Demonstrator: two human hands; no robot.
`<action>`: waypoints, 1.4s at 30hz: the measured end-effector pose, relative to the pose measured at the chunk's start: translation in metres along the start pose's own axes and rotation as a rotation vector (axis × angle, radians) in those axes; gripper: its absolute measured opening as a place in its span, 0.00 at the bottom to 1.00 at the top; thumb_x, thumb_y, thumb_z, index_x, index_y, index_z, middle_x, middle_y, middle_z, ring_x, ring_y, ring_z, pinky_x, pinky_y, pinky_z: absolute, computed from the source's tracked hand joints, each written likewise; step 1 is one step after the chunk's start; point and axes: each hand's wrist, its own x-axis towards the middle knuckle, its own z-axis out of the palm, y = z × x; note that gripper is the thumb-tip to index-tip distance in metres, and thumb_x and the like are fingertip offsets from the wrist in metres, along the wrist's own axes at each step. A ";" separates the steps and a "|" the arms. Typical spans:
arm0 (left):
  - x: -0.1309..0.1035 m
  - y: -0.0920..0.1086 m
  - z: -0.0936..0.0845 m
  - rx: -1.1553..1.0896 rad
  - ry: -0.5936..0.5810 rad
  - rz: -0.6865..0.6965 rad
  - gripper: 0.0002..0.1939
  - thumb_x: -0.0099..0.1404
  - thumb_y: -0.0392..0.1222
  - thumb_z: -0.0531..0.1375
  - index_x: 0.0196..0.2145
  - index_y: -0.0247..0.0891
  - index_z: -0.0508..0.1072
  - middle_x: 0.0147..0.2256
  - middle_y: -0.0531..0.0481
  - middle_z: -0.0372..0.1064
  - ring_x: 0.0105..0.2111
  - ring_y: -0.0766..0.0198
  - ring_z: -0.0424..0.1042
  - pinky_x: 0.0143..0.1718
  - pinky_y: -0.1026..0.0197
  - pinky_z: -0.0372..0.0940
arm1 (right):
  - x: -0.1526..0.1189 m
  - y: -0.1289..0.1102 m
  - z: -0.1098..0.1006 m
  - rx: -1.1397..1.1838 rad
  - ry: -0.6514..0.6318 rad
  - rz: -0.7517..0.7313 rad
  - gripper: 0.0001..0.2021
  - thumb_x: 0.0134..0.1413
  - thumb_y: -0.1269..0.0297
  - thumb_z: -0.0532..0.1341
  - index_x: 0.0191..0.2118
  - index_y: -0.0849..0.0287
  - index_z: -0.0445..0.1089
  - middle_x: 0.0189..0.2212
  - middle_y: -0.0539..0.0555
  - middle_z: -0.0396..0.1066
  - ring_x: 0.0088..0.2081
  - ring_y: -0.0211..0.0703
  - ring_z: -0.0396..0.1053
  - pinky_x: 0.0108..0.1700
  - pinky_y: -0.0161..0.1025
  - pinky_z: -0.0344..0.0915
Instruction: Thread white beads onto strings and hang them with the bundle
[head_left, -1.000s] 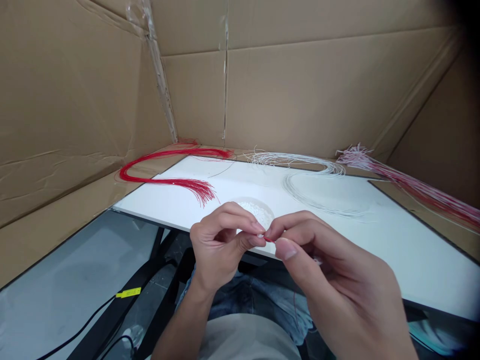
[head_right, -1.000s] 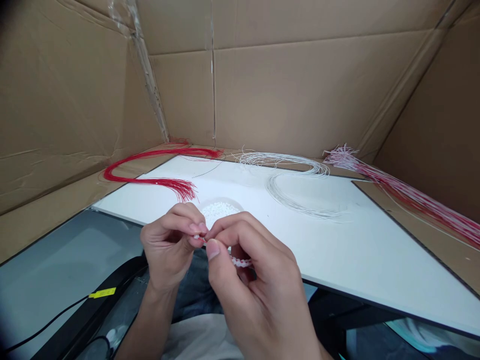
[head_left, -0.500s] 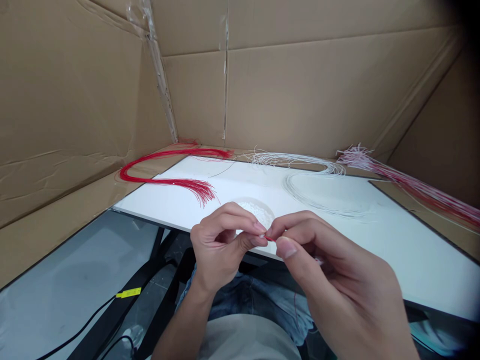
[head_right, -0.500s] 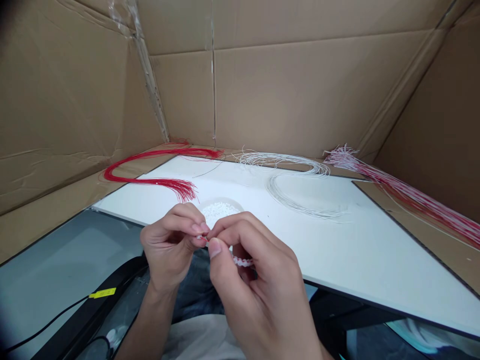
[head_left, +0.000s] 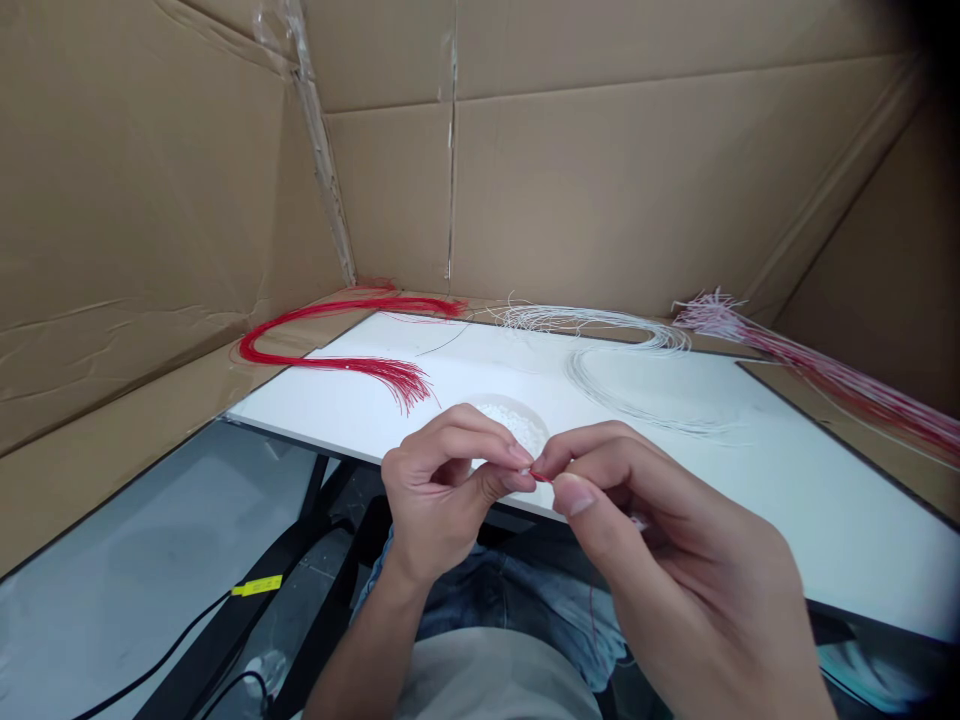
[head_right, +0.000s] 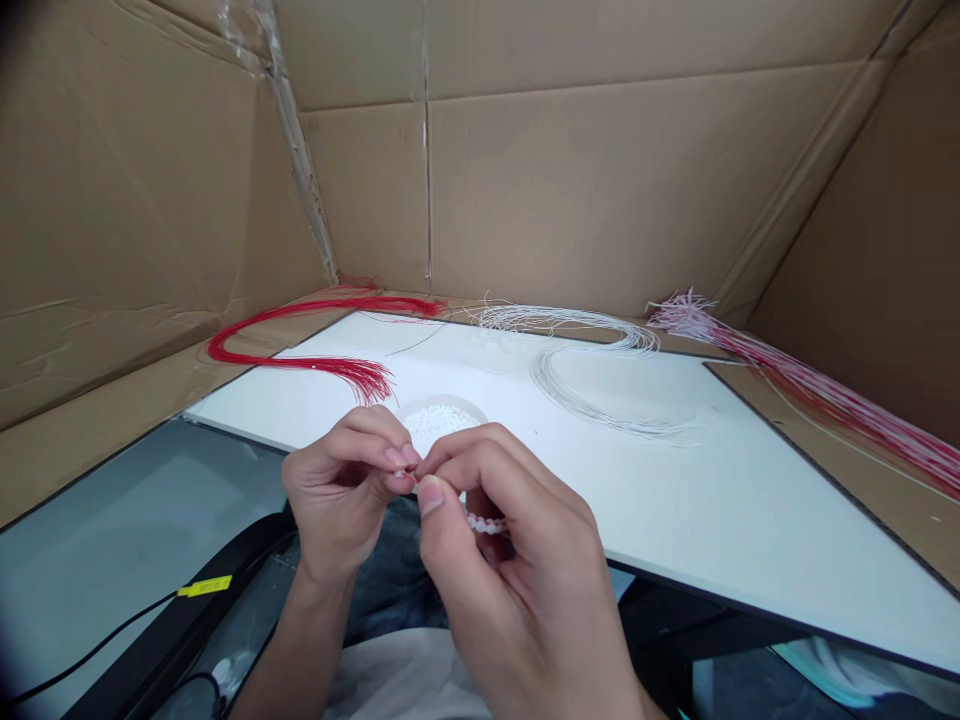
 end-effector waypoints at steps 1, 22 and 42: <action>0.000 0.000 0.000 -0.001 0.001 -0.001 0.08 0.61 0.29 0.73 0.37 0.36 0.82 0.32 0.51 0.79 0.33 0.70 0.78 0.35 0.70 0.74 | 0.000 0.000 0.000 0.002 0.007 0.003 0.12 0.64 0.72 0.60 0.29 0.53 0.69 0.32 0.45 0.76 0.26 0.31 0.65 0.24 0.30 0.59; 0.001 0.004 -0.001 -0.173 -0.117 -0.201 0.04 0.65 0.34 0.72 0.37 0.36 0.81 0.31 0.50 0.75 0.33 0.70 0.74 0.36 0.69 0.71 | 0.004 0.000 -0.008 0.018 -0.097 0.039 0.12 0.63 0.70 0.60 0.26 0.54 0.70 0.29 0.46 0.73 0.27 0.30 0.69 0.26 0.26 0.64; -0.006 0.002 0.005 -0.386 -0.112 -0.334 0.04 0.66 0.36 0.70 0.36 0.36 0.78 0.31 0.50 0.70 0.32 0.69 0.69 0.35 0.68 0.69 | 0.002 0.004 -0.012 0.108 -0.275 0.118 0.14 0.74 0.60 0.56 0.33 0.52 0.70 0.31 0.50 0.71 0.33 0.39 0.69 0.31 0.35 0.66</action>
